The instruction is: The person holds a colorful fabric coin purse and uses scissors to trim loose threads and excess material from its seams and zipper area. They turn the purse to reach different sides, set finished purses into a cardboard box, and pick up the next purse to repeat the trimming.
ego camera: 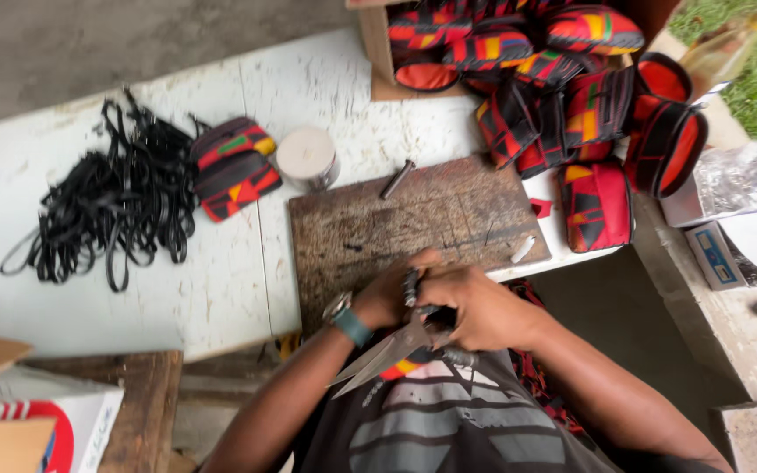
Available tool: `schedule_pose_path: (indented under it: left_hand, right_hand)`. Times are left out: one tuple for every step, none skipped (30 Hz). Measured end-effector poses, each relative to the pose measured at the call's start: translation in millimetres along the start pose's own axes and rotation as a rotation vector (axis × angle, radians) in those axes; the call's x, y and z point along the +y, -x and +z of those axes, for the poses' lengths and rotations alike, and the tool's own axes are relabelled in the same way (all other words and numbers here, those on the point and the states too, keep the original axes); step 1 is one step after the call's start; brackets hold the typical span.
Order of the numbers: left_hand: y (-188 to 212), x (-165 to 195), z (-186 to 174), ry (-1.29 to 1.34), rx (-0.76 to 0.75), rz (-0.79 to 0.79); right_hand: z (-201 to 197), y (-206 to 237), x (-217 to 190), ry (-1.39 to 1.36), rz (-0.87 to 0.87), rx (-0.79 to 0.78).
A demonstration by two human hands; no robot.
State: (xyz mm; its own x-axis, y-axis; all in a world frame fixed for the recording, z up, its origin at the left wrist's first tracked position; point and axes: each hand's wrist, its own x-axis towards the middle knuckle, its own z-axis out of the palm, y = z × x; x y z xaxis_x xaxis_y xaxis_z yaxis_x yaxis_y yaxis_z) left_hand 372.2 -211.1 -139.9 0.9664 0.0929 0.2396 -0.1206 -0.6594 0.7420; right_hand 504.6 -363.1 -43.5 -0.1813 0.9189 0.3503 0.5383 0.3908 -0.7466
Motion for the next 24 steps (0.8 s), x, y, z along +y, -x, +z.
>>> schedule_pose_path:
  left_hand:
    - [5.7, -1.1, 1.7, -0.025, 0.004, -0.025]
    - [11.7, 0.7, -0.4, 0.012, 0.118, -0.048]
    - [20.1, 8.2, -5.8, 0.055, 0.23, -0.077]
    - [26.6, 19.2, -15.4, 0.096, 0.347, -0.107]
    - [34.4, 33.5, -34.7, -0.051, 0.354, -0.325]
    - [42.7, 47.8, -63.2, -0.198, 0.356, -0.531]
    - [50.9, 63.5, -93.2, -0.212, 0.326, -0.591]
    - [59.1, 78.0, -128.0, -0.574, 0.07, -0.757]
    - [60.3, 91.8, -139.5, -0.625, 0.136, -0.955]
    - [66.1, 104.9, -152.5, -0.673, 0.203, -1.155]
    - [61.2, 110.6, -148.4, -0.433, 0.306, -0.867]
    - [55.2, 113.3, -135.0, -0.196, 0.399, -0.575]
    - [45.7, 112.5, -111.7, -0.235, 0.355, -0.273]
    - [33.0, 107.3, -88.3, -0.275, 0.304, 0.041]
    - [20.3, 99.1, -67.6, -0.262, 0.246, -0.035]
    - [11.6, 91.1, -50.2, -0.238, 0.189, -0.116]
    - [7.0, 85.4, -36.5, -0.176, 0.176, -0.11]
    - [2.8, 80.1, -28.7, -0.125, 0.178, -0.103]
    - [-1.3, 76.0, -25.9, -0.084, 0.187, -0.09]
    - [-4.6, 73.9, -26.4, -0.086, 0.162, -0.095]
    - [-7.0, 73.0, -30.7, -0.084, 0.129, -0.105]
    - [-7.5, 73.8, -34.9, -0.076, 0.09, -0.124]
    - [-8.6, 74.3, -39.6, -0.037, 0.099, -0.12]
    - [-11.2, 72.8, -45.1, -0.009, 0.106, -0.108]
  right_hand:
    - [4.6, -6.7, -2.4, -0.001, 0.047, -0.016]
    - [8.1, -10.2, -4.3, -0.012, 0.097, -0.035]
    - [9.0, -8.5, -6.2, -0.021, 0.104, -0.028]
    - [11.3, -7.9, -6.8, -0.029, 0.108, -0.025]
    - [9.2, -4.7, -5.0, -0.026, 0.109, -0.02]
    - [5.1, 0.1, -1.9, -0.029, 0.111, 0.083]
    - [1.5, 7.8, 0.2, -0.031, 0.111, 0.18]
    - [0.8, 11.7, 3.9, -0.042, 0.105, 0.27]
    - [1.1, 13.0, 9.0, -0.086, 0.167, 0.366]
    - [4.1, 13.5, 13.5, -0.133, 0.232, 0.46]
    - [8.1, 13.7, 17.4, -0.179, 0.301, 0.552]
    - [15.2, 12.6, 20.5, -0.255, 0.361, 0.585]
    - [22.7, 9.8, 24.1, -0.33, 0.418, 0.617]
    - [26.9, 6.9, 28.7, -0.4, 0.464, 0.655]
    - [28.3, 7.7, 32.6, -0.387, 0.449, 0.666]
    - [29.3, 11.8, 35.0, -0.374, 0.445, 0.67]
    - [29.2, 18.6, 36.9, -0.356, 0.448, 0.66]
    - [29.7, 24.1, 38.6, -0.351, 0.494, 0.663]
    - [27.6, 30.8, 40.9, -0.344, 0.528, 0.666]
    - [24.9, 36.3, 43.6, -0.338, 0.565, 0.67]
    - [23.6, 40.6, 45.8, -0.31, 0.518, 0.684]
    - [24.8, 45.1, 46.1, -0.29, 0.48, 0.697]
    - [24.9, 48.1, 46.3, -0.274, 0.444, 0.71]
    - [23.6, 49.3, 46.9, -0.317, 0.469, 0.712]
